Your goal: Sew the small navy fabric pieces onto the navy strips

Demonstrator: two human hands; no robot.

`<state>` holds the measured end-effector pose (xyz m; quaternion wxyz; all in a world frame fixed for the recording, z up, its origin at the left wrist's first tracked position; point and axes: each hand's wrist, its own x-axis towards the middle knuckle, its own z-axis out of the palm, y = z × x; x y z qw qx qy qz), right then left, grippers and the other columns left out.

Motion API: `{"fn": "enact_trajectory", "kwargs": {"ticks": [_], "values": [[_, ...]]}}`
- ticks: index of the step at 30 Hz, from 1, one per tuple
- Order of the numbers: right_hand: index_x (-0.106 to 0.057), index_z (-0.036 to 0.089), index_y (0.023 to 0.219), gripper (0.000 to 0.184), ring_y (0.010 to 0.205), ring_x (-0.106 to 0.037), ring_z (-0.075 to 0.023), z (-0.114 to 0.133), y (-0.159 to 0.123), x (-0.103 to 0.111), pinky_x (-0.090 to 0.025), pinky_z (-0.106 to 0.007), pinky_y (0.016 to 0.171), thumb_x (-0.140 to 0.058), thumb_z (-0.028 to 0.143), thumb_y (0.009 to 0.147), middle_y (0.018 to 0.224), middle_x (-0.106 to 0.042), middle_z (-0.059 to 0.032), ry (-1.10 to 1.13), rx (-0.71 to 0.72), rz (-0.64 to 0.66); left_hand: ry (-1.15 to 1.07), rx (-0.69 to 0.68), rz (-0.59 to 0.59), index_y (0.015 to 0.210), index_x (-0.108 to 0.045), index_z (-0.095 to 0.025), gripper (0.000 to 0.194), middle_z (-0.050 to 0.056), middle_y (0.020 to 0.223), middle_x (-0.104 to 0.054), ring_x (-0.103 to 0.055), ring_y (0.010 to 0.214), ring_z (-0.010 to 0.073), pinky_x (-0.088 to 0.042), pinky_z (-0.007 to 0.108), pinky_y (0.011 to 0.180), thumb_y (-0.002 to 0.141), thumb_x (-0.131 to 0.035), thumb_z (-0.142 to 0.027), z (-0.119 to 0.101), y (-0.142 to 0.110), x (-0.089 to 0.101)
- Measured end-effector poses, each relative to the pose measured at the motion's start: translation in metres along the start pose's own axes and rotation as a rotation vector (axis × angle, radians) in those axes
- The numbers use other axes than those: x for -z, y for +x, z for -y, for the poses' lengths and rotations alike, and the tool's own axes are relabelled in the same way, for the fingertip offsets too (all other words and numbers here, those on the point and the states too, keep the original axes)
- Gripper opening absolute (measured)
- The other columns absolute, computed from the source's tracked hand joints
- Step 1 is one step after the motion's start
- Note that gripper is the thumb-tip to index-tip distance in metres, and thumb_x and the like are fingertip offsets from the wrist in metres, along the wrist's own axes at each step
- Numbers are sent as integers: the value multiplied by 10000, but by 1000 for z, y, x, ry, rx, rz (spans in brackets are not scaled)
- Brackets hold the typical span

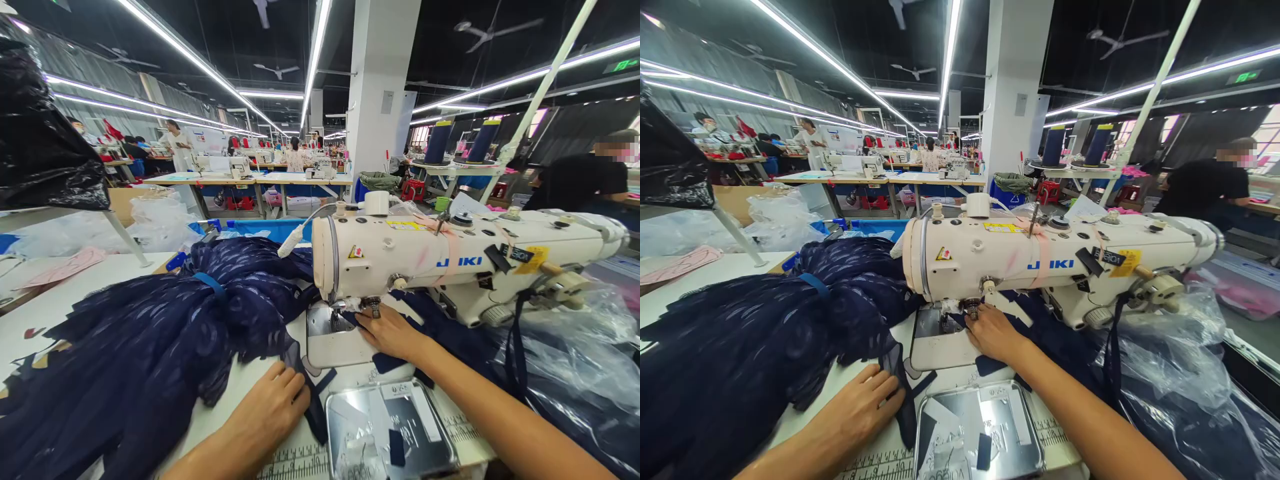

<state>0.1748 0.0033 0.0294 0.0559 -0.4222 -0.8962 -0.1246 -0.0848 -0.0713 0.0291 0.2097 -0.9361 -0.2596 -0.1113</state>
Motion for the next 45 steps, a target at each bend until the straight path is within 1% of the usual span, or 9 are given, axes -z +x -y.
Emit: {"fn": "enact_trajectory", "kwargs": {"ticks": [7, 14, 20, 23, 28, 31, 36, 40, 45], "values": [[-617, 121, 835, 116, 830, -534, -193, -11, -43, 31, -418, -308, 756, -502, 140, 841, 885, -594, -84, 152, -45, -1, 47, -29, 2, 799, -636, -130, 303, 71, 819, -631, -542, 769, 205, -345, 338, 769, 761, -390, 44, -2, 3, 1], [-548, 155, 694, 152, 794, -470, -164, 8, -106, 61, -353, -319, 737, -532, 195, 840, 803, -562, -31, 212, 111, 154, 106, 12, 221, 643, -589, -148, 317, 38, 588, -559, -494, 543, 176, -337, 301, 588, 715, -383, 82, -12, 5, 10], [-536, 158, 742, 95, 899, -466, -199, 20, -124, 50, -306, -395, 916, -557, 216, 814, 824, -575, -43, 132, 244, 161, -152, 96, -122, 709, -592, -148, 320, 41, 648, -561, -480, 559, 158, -374, 275, 560, 799, -331, 14, -6, 22, 20], [-531, 168, 718, 167, 869, -483, -191, 23, -124, 43, -302, -409, 947, -434, 92, 831, 794, -577, -49, 95, 294, 93, -400, 219, -242, 868, -619, -140, 282, 60, 748, -595, -540, 691, 161, -426, 262, 637, 860, -341, -91, -12, 44, 19], [-543, 180, 754, 218, 791, -524, -172, 22, -124, 41, -370, -405, 905, -374, 73, 838, 786, -593, -49, 343, 112, -61, -923, 648, -3, 593, -571, -158, 178, 4, 595, -568, -505, 581, 144, -363, 252, 574, 732, -567, -269, -12, 81, -4], [-568, 182, 805, 193, 850, -549, -175, 19, -120, 42, -431, -354, 818, -392, 142, 873, 884, -608, -76, 590, -66, -266, -1123, 836, -41, 534, -533, -157, 244, -21, 529, -487, -432, 546, 129, -309, 246, 549, 638, -616, -362, -3, 89, -19], [-626, 193, 722, 182, 1014, -552, -207, 26, -88, 41, -449, -342, 858, -505, 270, 834, 1071, -599, -92, 1089, -290, -290, -1408, 925, -118, 590, -545, -156, 310, -44, 510, -408, -316, 481, 93, -239, 230, 487, 645, -558, -461, 1, 86, -15], [-658, 184, 722, 194, 1151, -475, -239, 39, -51, 36, -370, -410, 972, -568, 346, 780, 1217, -538, -104, 1341, -318, -295, -1474, 959, -141, 589, -537, -158, 357, -41, 503, -426, -313, 459, 86, -223, 221, 448, 622, -602, -508, -5, 84, -3], [-661, 167, 719, 164, 914, -584, -203, 51, -21, 34, -429, -355, 869, -574, 305, 738, 907, -655, -71, 1399, -355, -310, -1453, 942, -224, 534, -539, -146, 413, -38, 484, -410, -320, 478, 82, -232, 213, 448, 577, -652, -541, -11, 80, 9]]}}
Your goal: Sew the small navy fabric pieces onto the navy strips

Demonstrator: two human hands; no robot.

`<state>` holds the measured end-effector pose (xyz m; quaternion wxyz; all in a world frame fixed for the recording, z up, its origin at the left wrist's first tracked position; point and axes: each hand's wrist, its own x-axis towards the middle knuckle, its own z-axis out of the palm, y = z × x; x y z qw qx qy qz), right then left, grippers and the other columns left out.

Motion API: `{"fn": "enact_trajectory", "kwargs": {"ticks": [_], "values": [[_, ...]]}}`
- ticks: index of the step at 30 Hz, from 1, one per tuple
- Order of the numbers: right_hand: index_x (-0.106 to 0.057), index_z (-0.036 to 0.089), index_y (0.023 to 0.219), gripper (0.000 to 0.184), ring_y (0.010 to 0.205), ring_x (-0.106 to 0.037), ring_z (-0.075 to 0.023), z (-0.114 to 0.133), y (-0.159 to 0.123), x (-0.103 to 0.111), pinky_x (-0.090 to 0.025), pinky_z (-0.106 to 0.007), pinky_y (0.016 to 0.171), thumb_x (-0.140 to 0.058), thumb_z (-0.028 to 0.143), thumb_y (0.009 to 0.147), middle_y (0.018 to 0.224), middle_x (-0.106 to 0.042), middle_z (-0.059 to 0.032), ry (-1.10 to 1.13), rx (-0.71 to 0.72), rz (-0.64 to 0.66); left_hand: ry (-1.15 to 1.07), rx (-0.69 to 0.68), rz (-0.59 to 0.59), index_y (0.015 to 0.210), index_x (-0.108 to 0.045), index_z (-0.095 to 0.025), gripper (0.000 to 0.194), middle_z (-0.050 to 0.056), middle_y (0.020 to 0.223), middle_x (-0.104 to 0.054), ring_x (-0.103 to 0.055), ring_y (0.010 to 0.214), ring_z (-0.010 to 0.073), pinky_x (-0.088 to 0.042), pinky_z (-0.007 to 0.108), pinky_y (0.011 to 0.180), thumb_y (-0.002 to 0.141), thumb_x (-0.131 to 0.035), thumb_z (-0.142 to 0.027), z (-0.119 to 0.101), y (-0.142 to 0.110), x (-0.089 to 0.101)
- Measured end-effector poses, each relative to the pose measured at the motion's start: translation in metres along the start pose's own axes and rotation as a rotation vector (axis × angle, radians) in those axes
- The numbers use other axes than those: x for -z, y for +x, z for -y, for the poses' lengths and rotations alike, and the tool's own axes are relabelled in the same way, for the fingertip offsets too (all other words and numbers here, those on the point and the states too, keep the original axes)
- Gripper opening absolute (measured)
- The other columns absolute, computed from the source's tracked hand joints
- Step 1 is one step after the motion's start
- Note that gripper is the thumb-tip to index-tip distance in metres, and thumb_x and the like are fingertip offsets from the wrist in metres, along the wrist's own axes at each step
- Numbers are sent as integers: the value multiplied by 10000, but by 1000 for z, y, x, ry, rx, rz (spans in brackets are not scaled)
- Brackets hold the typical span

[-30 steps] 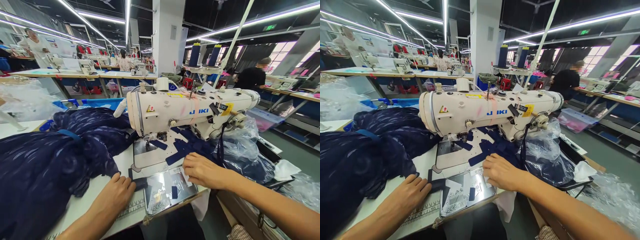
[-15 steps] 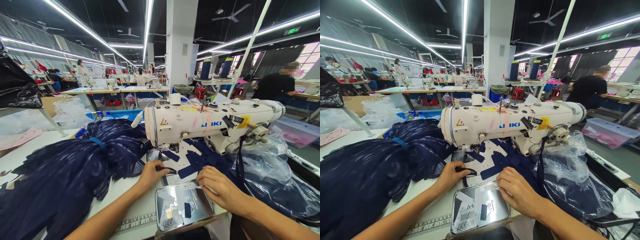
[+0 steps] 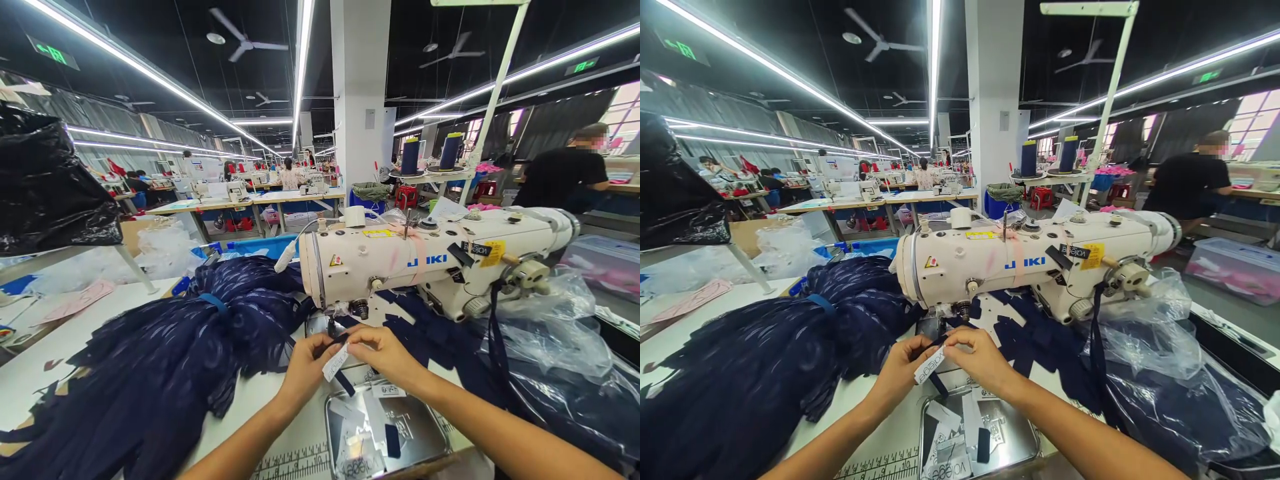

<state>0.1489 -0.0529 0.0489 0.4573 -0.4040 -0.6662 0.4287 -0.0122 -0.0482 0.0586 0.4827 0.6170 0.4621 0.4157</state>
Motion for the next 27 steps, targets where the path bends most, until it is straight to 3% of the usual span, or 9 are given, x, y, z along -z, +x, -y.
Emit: {"fn": "enact_trajectory", "kwargs": {"ticks": [3, 7, 14, 17, 20, 27], "values": [[-631, 164, 679, 149, 712, -575, -163, 4, 4, -4, -445, -299, 733, -532, 265, 725, 677, -630, -16, -43, -42, -39, -63, 65, 23, 553, -562, -146, 443, -46, 470, -395, -303, 458, 77, -232, 216, 442, 562, -664, -578, -4, -4, 2], [-578, 167, 606, 131, 640, -530, -139, 8, 5, -7, -412, -267, 666, -502, 223, 697, 606, -583, 10, -109, -55, -99, -151, 133, 69, 540, -578, -141, 476, -42, 494, -404, -299, 478, 76, -239, 216, 463, 567, -659, -610, -9, -7, 5], [-530, 166, 593, 118, 545, -519, -120, 7, 8, -15, -384, -233, 546, -489, 199, 698, 528, -527, 26, -104, -99, -77, -122, 173, 27, 601, -659, -139, 456, -12, 538, -502, -362, 528, 100, -251, 229, 509, 461, -744, -564, -5, -8, 4], [-528, 170, 691, 60, 528, -552, -127, 6, 9, -17, -408, -239, 555, -502, 221, 707, 512, -547, 34, -40, -128, -77, -129, 202, -3, 594, -644, -136, 455, -16, 542, -498, -345, 530, 95, -228, 231, 519, 471, -742, -562, 0, -8, 6], [-540, 167, 788, 132, 524, -550, -126, 5, 10, -16, -410, -243, 551, -504, 279, 728, 515, -559, 34, 34, -135, -67, -151, 223, -10, 570, -619, -136, 470, -34, 510, -455, -310, 521, 86, -206, 232, 526, 452, -742, -574, 2, -7, 7], [-536, 170, 580, 193, 493, -456, -93, 3, 12, -12, -362, -224, 496, -617, 342, 607, 493, -472, 48, 132, -190, 1, -120, 200, -14, 573, -612, -144, 413, -28, 546, -476, -349, 539, 97, -249, 237, 545, 488, -736, -529, 0, -9, 6]]}}
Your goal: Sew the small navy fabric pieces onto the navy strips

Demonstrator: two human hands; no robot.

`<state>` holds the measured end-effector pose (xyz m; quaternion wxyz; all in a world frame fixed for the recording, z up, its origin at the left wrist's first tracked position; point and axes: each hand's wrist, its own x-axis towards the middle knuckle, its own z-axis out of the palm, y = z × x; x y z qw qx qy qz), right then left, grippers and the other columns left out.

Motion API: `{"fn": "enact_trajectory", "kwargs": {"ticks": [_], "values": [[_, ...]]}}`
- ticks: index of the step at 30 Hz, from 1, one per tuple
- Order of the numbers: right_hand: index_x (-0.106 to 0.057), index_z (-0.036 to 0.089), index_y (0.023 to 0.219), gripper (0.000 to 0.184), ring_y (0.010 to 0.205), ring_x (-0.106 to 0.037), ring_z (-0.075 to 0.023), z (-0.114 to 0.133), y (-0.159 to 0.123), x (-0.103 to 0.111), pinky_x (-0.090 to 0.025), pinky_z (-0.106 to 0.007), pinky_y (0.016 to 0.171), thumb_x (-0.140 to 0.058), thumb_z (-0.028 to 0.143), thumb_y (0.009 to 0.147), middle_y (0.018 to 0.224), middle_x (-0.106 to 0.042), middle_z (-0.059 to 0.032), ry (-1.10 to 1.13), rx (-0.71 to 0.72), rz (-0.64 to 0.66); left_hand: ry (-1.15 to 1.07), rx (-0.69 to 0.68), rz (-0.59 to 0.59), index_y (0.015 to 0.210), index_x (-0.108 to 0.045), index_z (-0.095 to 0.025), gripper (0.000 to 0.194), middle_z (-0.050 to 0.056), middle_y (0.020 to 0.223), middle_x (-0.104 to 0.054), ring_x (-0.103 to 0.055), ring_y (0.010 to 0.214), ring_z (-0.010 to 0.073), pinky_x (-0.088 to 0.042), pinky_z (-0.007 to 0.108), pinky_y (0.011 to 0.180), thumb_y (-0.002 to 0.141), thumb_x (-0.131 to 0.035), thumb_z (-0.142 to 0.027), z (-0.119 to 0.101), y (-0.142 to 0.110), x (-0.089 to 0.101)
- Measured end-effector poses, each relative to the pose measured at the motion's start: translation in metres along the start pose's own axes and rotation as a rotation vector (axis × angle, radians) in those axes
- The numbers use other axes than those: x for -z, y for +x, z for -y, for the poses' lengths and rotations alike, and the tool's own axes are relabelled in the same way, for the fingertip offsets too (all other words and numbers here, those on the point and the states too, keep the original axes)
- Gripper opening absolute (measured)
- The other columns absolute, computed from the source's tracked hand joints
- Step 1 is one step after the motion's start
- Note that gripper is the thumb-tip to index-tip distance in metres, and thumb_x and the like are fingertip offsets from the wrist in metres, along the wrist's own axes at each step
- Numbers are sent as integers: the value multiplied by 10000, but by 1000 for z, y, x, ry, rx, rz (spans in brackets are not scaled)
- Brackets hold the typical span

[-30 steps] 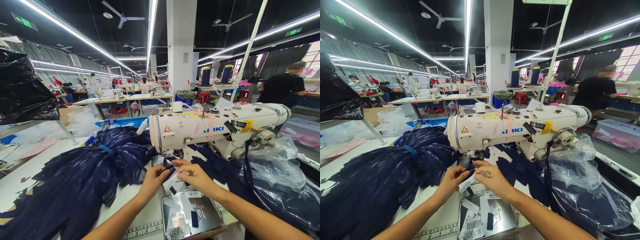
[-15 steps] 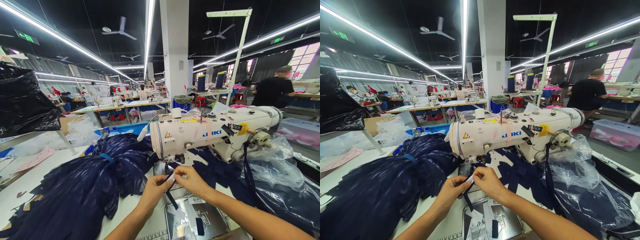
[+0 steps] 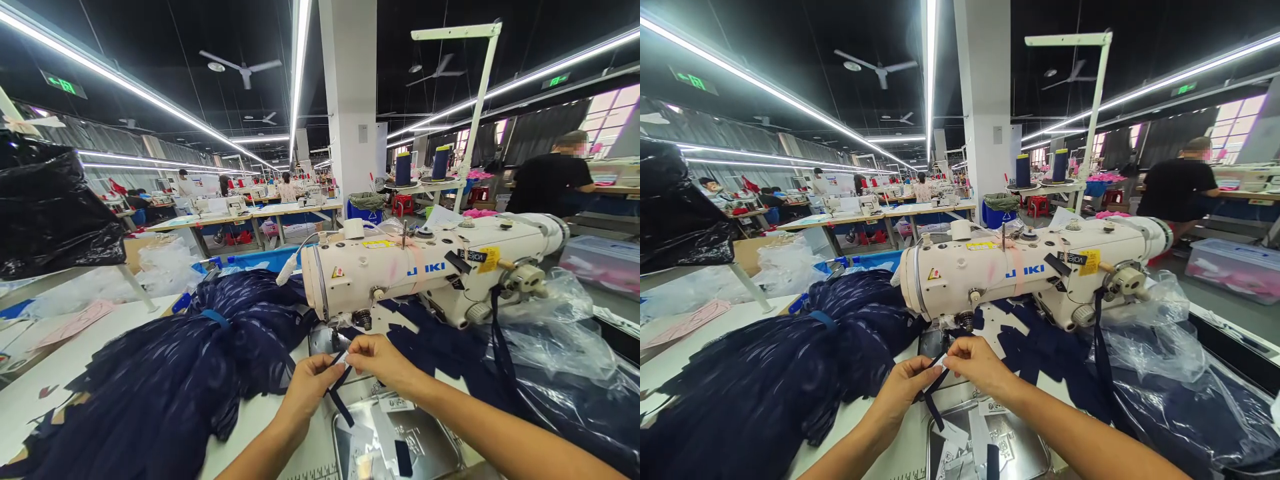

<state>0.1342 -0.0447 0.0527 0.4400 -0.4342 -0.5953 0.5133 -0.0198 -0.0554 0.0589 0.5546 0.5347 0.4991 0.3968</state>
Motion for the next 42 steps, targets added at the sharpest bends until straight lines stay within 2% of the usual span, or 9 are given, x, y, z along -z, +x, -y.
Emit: {"fn": "enact_trajectory", "kwargs": {"ticks": [12, 15, 17, 19, 24, 26, 33, 37, 42], "values": [[-518, 163, 563, 219, 480, -445, -88, -3, -5, 7, -337, -227, 503, -623, 348, 613, 484, -495, 42, 8, -33, 63, 9, 7, 113, 628, -661, -147, 288, -14, 605, -552, -411, 579, 107, -319, 237, 594, 556, -726, -418, 0, 1, 2], [-576, 154, 651, 136, 544, -490, -101, -1, -7, 23, -366, -233, 551, -585, 287, 679, 555, -544, 29, -108, 15, 104, 40, 41, 172, 627, -638, -146, 266, -17, 595, -555, -424, 555, 103, -330, 233, 571, 578, -718, -394, -4, -3, 10], [-600, 152, 701, 85, 611, -517, -116, 0, -8, 44, -378, -239, 593, -556, 225, 709, 625, -579, 13, -283, 80, 34, 125, 42, 218, 651, -626, -143, 266, -6, 599, -572, -458, 551, 114, -347, 236, 561, 631, -683, -401, -5, -1, 21], [-605, 153, 711, 84, 659, -530, -132, 1, -8, 71, -380, -248, 619, -528, 179, 733, 680, -602, -4, -504, 146, -78, 332, -121, 203, 673, -617, -142, 242, 9, 608, -582, -489, 556, 127, -357, 239, 548, 720, -611, -379, -7, 4, 35], [-623, 171, 791, 148, 744, -578, -173, -1, 2, 122, -400, -275, 672, -476, 182, 809, 810, -650, -34, -1025, 138, -283, 1176, -1264, -61, 693, -594, -136, 279, 27, 629, -548, -445, 544, 132, -309, 270, 537, 878, -387, -108, -6, 33, 49], [-635, 181, 846, 175, 819, -595, -189, -4, 11, 128, -413, -280, 713, -461, 186, 832, 891, -662, -43, -1197, 56, -302, 1362, -1512, -53, 664, -561, -130, 345, 31, 618, -527, -415, 526, 141, -287, 289, 529, 875, -308, -28, 1, 49, 43], [-638, 165, 1004, 245, 1009, -560, -288, -23, 59, 114, -410, -393, 863, -483, 225, 824, 1032, -644, -129, -1371, -13, -309, 1371, -1552, 25, 575, -448, -163, 288, 12, 552, -464, -370, 502, 154, -217, 317, 548, 817, -355, -37, 39, 76, 27], [-551, 161, 1177, 388, 1136, -475, -309, -39, 87, 109, -319, -452, 986, -470, 177, 798, 1183, -573, -140, -1414, 44, -337, 1483, -1483, 81, 605, -473, -155, 230, 8, 568, -481, -387, 526, 154, -208, 314, 569, 784, -415, -22, 36, 65, 29], [-580, 136, 1112, 374, 1157, -455, -312, -33, 87, 111, -280, -473, 1011, -369, 88, 807, 1144, -590, -160, -1407, 33, -369, 1529, -1448, 87, 610, -499, -138, 217, 10, 572, -493, -405, 532, 157, -217, 315, 577, 764, -423, -5, 31, 57, 28]]}}
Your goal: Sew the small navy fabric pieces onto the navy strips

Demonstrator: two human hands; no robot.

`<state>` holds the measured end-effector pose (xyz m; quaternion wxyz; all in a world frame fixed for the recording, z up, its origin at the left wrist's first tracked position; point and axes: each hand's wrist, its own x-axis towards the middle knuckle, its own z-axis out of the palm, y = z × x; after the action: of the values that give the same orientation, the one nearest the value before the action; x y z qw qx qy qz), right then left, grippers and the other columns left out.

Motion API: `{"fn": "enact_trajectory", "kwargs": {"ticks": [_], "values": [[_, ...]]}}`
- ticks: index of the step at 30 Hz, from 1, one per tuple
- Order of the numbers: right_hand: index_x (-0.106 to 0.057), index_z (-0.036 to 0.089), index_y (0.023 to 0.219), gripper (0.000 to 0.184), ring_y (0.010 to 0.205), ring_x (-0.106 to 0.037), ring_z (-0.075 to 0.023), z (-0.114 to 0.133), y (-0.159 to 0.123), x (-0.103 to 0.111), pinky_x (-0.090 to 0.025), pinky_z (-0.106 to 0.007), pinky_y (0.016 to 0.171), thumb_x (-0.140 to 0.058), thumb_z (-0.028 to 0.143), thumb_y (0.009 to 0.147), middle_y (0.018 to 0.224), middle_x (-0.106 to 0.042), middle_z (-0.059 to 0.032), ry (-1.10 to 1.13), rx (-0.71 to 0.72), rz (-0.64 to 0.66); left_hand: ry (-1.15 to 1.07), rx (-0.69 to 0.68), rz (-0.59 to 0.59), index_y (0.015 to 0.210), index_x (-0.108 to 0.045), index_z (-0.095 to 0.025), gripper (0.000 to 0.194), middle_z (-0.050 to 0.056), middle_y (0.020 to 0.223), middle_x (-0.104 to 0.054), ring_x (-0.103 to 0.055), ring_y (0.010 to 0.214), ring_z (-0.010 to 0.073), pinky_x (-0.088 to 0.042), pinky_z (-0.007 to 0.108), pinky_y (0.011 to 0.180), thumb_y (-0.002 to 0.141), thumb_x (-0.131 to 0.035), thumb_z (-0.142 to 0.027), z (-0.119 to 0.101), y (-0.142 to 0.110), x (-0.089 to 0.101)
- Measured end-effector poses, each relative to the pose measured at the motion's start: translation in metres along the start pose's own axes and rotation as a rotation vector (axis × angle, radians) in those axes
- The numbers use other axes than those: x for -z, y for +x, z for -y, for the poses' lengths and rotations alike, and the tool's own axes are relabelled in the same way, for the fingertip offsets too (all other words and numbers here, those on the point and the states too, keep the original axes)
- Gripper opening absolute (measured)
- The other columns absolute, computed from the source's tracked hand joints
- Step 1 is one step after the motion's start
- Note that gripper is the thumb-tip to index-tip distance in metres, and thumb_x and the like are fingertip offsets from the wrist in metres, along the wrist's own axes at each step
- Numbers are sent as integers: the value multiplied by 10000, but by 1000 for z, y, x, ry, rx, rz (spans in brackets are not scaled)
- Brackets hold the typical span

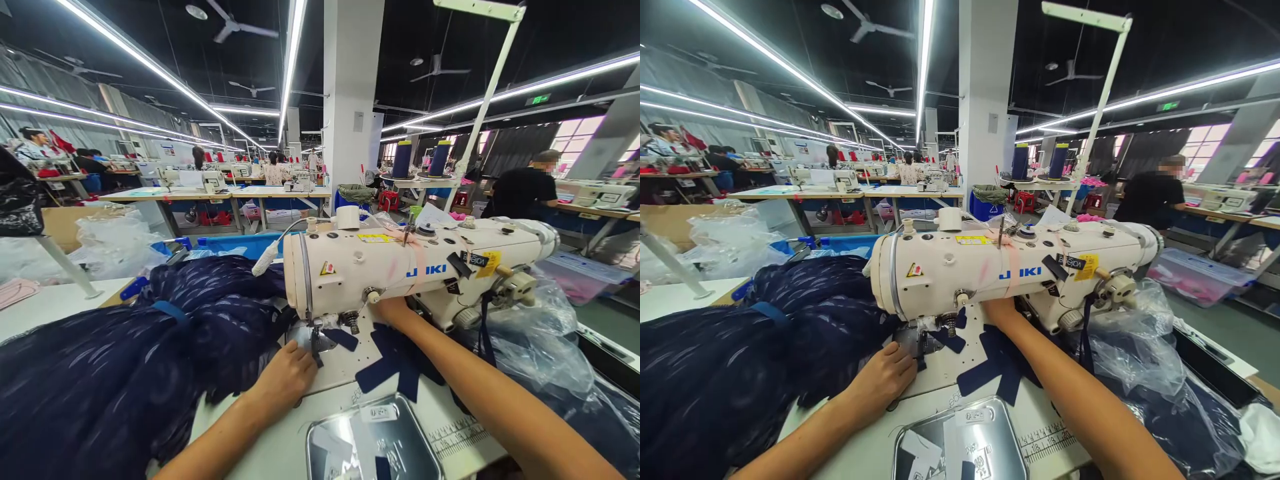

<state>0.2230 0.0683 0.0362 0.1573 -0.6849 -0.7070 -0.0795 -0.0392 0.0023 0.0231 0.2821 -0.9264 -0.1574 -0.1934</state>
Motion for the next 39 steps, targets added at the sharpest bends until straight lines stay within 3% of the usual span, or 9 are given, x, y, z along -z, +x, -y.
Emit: {"fn": "enact_trajectory", "kwargs": {"ticks": [4, 6, 9, 12, 17, 21, 29, 32, 39], "values": [[-628, 146, 920, 286, 1047, -530, -315, 5, -31, 25, -351, -465, 922, -373, 86, 806, 1010, -637, -168, 26, -48, -70, 26, -20, 17, 617, -516, -131, 182, 11, 572, -507, -418, 530, 159, -213, 318, 565, 755, -461, -28, -2, -1, -3], [-611, 163, 772, 183, 847, -602, -279, 15, -49, 29, -437, -399, 767, -431, 149, 802, 826, -667, -128, 208, -75, 54, 39, -23, 25, 615, -522, -131, 172, 12, 572, -514, -423, 529, 160, -217, 319, 561, 754, -478, -38, -2, -1, -4], [-552, 168, 759, 100, 545, -564, -165, 35, -67, 22, -434, -275, 557, -456, 165, 789, 615, -631, -29, 638, -188, 327, 51, -17, 30, 596, -515, -135, 188, 12, 566, -522, -427, 526, 160, -229, 317, 558, 758, -494, -42, -4, 1, -2], [-543, 149, 879, 115, 533, -543, -148, 45, -73, 14, -408, -257, 553, -493, 155, 776, 576, -607, 2, 715, -208, 400, 60, -10, 46, 589, -508, -138, 191, 11, 565, -530, -434, 526, 160, -245, 312, 560, 757, -516, -47, -7, 0, 1], [-575, 174, 887, 111, 801, -570, -187, 39, -81, 22, -373, -312, 743, -544, 150, 783, 799, -626, -36, 357, 170, 117, 81, -5, 77, 589, -500, -143, 190, 13, 584, -549, -434, 519, 160, -265, 310, 569, 750, -532, -48, -10, -5, 4], [-558, 166, 830, 107, 833, -522, -182, 44, -92, 26, -338, -330, 785, -617, 208, 752, 864, -587, -37, 274, 562, 151, 83, -1, 73, 599, -498, -143, 182, 13, 585, -551, -444, 527, 165, -268, 312, 568, 751, -539, -53, -12, -6, 3], [-545, 150, 710, 134, 775, -475, -184, 53, -92, 16, -305, -363, 795, -490, 172, 831, 786, -552, -51, 43, 801, -17, 69, 5, 98, 627, -491, -136, 201, 16, 600, -544, -452, 549, 155, -268, 313, 577, 812, -491, -57, -13, -8, 2], [-540, 144, 696, 145, 770, -480, -187, 60, -90, 12, -332, -350, 764, -462, 116, 815, 787, -552, -60, 79, 765, -28, 91, 20, 74, 641, -504, -130, 216, 16, 592, -532, -454, 543, 153, -273, 315, 576, 832, -445, -50, -14, -9, 2], [-537, 151, 703, 145, 778, -518, -175, 87, -83, -3, -377, -308, 725, -455, 89, 805, 828, -570, -52, 356, 408, 149, 111, 60, -103, 681, -531, -115, 311, 8, 548, -500, -430, 485, 138, -290, 304, 545, 869, -305, -15, -13, -14, 7]]}}
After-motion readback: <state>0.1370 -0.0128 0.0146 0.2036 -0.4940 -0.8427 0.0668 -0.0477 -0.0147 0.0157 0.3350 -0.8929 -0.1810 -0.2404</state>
